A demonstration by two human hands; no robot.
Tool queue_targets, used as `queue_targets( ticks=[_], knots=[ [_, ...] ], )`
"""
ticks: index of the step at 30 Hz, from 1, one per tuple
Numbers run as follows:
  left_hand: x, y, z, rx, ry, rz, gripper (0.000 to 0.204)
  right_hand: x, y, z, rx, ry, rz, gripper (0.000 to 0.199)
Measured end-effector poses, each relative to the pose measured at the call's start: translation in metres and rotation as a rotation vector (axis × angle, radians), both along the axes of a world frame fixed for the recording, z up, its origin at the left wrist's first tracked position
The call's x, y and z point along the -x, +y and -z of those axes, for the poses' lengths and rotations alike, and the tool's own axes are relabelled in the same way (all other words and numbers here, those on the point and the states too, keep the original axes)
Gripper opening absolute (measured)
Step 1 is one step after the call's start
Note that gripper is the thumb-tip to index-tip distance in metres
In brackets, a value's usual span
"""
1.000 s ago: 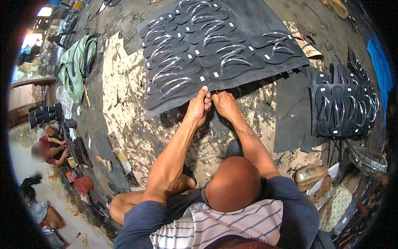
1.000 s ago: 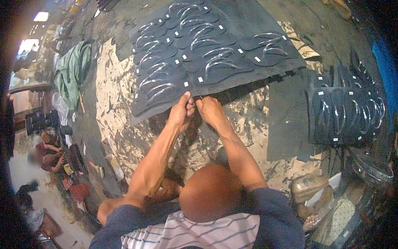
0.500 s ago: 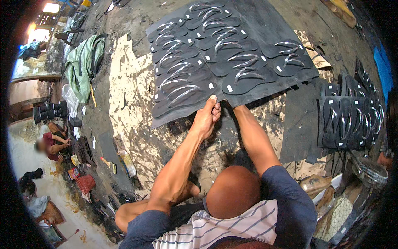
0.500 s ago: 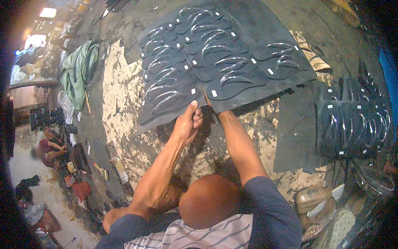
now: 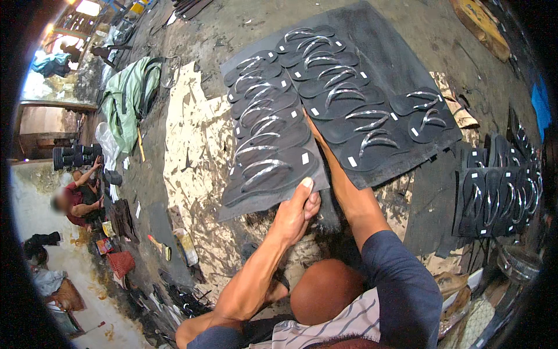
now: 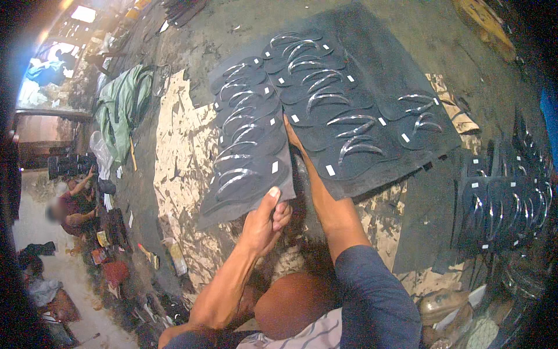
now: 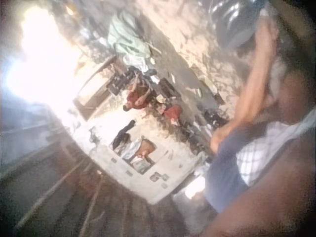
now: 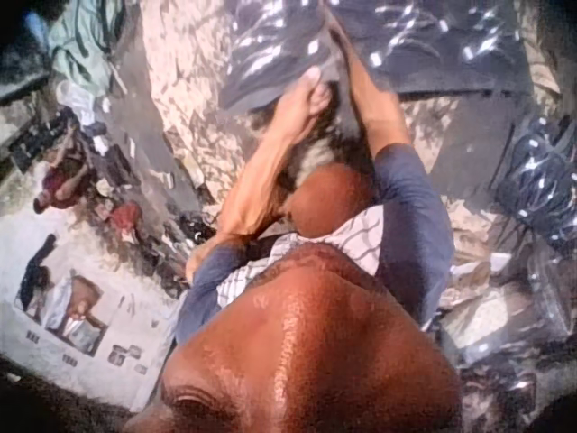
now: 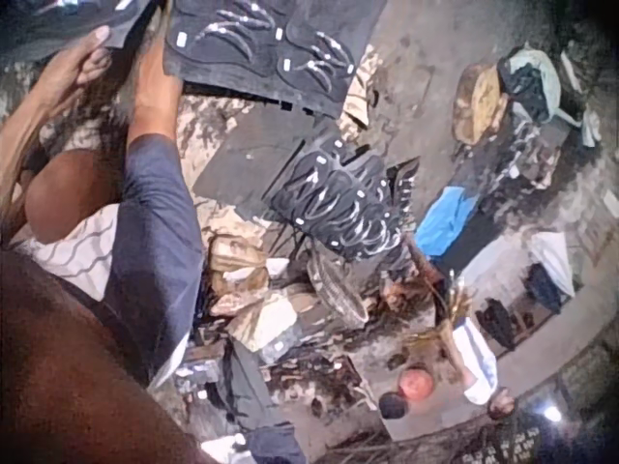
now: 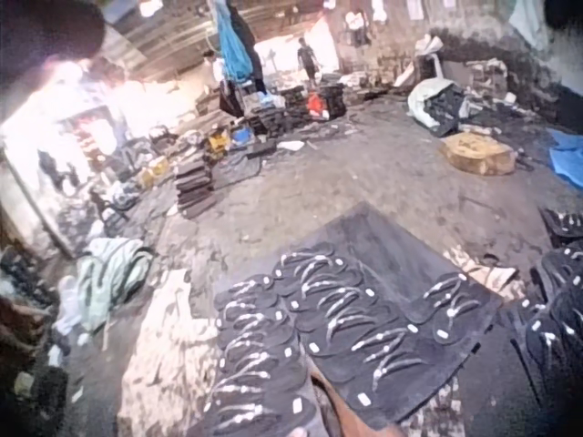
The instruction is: The person sits on the floor and arranges black flip-flops in neat rows on a large black mat. They pick up flip-flops from a pile, place them on the mat, and adjust their positions to form organized lines.
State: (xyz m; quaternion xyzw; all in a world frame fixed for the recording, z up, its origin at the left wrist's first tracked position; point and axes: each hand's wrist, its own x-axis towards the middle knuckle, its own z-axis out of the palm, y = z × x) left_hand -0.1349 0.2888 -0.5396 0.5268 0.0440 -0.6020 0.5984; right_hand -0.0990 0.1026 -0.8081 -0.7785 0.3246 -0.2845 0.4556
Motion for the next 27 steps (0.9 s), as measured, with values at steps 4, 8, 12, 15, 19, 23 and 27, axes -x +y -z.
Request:
queue_targets(
  ticks=[4,8,12,15,19,23,27],
  knots=[
    [-0.006,0.015,-0.014,-0.034,0.005,-0.049,0.033,-0.031,-0.015,0.011,0.008,-0.052,0.004,0.045],
    [-0.002,0.019,-0.034,-0.135,-0.030,-0.077,0.030,-0.063,-0.031,0.023,0.016,-0.113,0.007,0.045],
    [-0.010,0.038,-0.060,-0.180,-0.151,0.069,0.033,-0.096,-0.048,0.029,0.010,-0.181,0.020,0.046],
    [-0.008,0.053,-0.066,-0.231,-0.158,0.034,0.032,-0.128,-0.047,0.028,-0.014,-0.233,-0.001,0.047],
    [-0.003,0.061,-0.069,-0.236,-0.107,-0.040,0.030,-0.147,-0.067,0.041,-0.025,-0.282,0.003,0.048],
    [0.001,0.050,-0.099,-0.406,-0.086,-0.122,0.032,-0.178,-0.059,0.054,-0.068,-0.341,-0.040,0.049],
    [0.000,0.065,-0.092,-0.439,0.000,-0.062,0.043,-0.201,-0.076,0.081,-0.113,-0.403,-0.066,0.050]
  ],
)
